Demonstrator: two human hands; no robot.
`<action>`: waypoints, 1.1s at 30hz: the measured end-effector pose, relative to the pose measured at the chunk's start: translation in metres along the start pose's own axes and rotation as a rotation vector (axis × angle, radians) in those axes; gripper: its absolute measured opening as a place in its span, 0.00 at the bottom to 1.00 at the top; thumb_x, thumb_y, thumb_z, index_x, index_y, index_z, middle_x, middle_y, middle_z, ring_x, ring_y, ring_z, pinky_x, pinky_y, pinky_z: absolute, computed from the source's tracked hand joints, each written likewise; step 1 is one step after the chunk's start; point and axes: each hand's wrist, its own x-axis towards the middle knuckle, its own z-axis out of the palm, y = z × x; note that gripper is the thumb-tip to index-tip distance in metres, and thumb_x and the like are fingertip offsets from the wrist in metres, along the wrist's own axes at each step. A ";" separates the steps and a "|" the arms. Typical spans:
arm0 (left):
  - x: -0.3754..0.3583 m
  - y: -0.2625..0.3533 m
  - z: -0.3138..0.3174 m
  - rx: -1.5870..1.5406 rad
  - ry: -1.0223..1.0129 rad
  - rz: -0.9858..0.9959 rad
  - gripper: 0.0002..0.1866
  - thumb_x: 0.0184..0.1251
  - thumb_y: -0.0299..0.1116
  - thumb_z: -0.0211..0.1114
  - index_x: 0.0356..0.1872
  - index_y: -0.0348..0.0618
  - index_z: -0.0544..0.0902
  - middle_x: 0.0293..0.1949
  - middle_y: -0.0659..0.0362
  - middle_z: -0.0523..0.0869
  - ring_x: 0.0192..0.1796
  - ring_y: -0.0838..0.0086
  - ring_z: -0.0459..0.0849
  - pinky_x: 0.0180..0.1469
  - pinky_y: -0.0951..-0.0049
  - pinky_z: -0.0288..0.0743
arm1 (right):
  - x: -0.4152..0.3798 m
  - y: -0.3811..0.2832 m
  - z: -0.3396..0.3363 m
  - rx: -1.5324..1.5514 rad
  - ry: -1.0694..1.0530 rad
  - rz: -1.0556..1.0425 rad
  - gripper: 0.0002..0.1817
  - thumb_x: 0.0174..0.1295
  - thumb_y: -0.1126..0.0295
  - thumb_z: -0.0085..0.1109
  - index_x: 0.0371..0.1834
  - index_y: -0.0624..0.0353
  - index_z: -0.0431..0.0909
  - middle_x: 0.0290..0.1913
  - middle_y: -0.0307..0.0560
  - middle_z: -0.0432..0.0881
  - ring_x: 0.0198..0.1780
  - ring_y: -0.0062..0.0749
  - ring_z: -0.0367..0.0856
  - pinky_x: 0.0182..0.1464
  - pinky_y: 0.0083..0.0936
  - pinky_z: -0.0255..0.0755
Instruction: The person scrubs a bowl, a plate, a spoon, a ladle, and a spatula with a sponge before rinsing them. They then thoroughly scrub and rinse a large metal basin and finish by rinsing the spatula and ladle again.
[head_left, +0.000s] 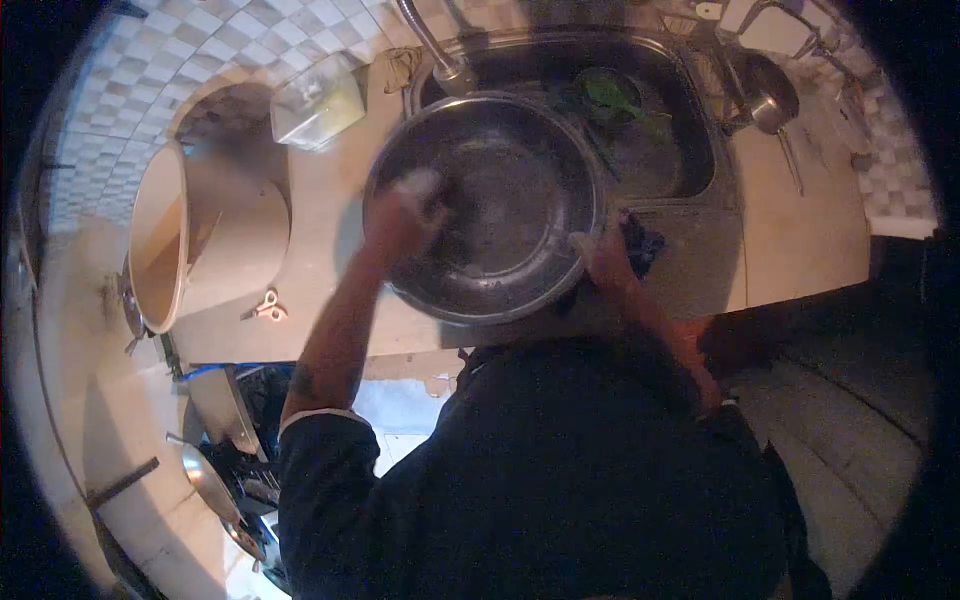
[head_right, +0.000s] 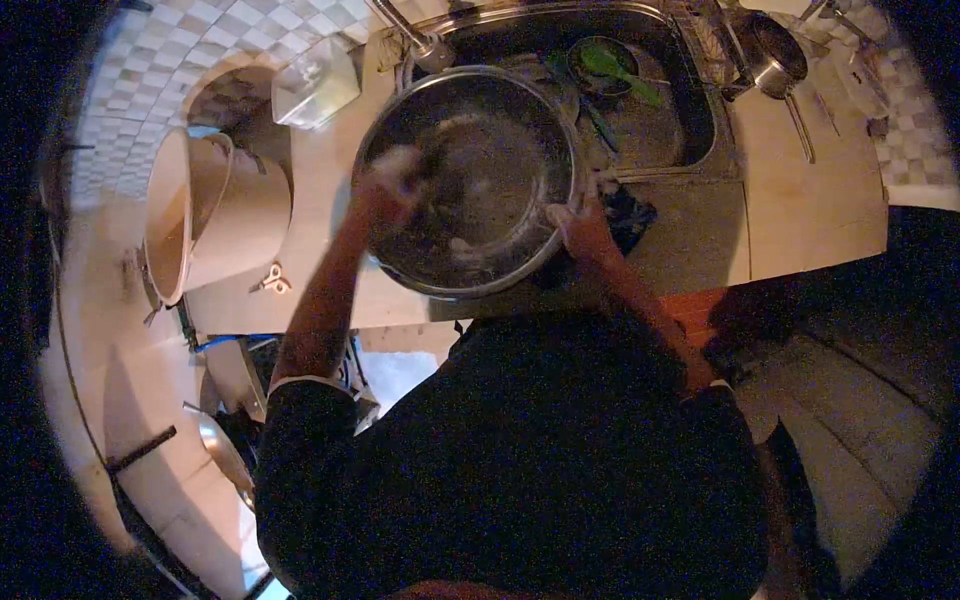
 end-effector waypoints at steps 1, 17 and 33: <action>-0.010 0.016 0.029 0.034 0.039 0.197 0.18 0.61 0.32 0.63 0.51 0.37 0.78 0.44 0.43 0.83 0.48 0.49 0.83 0.50 0.59 0.77 | 0.002 -0.005 0.001 0.120 0.063 0.040 0.18 0.59 0.70 0.56 0.51 0.68 0.75 0.48 0.68 0.75 0.49 0.57 0.76 0.56 0.41 0.70; 0.038 0.019 0.023 0.183 -0.330 -0.504 0.20 0.58 0.34 0.68 0.51 0.40 0.80 0.55 0.47 0.80 0.60 0.60 0.76 0.62 0.62 0.69 | 0.015 -0.010 -0.002 0.328 -0.014 -0.043 0.30 0.51 0.68 0.55 0.58 0.71 0.64 0.35 0.57 0.76 0.35 0.45 0.75 0.43 0.39 0.72; 0.075 0.010 0.155 0.042 -0.033 -0.032 0.16 0.55 0.32 0.64 0.46 0.42 0.81 0.45 0.45 0.84 0.46 0.51 0.83 0.53 0.55 0.74 | 0.014 -0.016 -0.005 0.211 -0.015 -0.054 0.13 0.56 0.71 0.54 0.42 0.68 0.75 0.41 0.57 0.78 0.41 0.43 0.76 0.48 0.40 0.70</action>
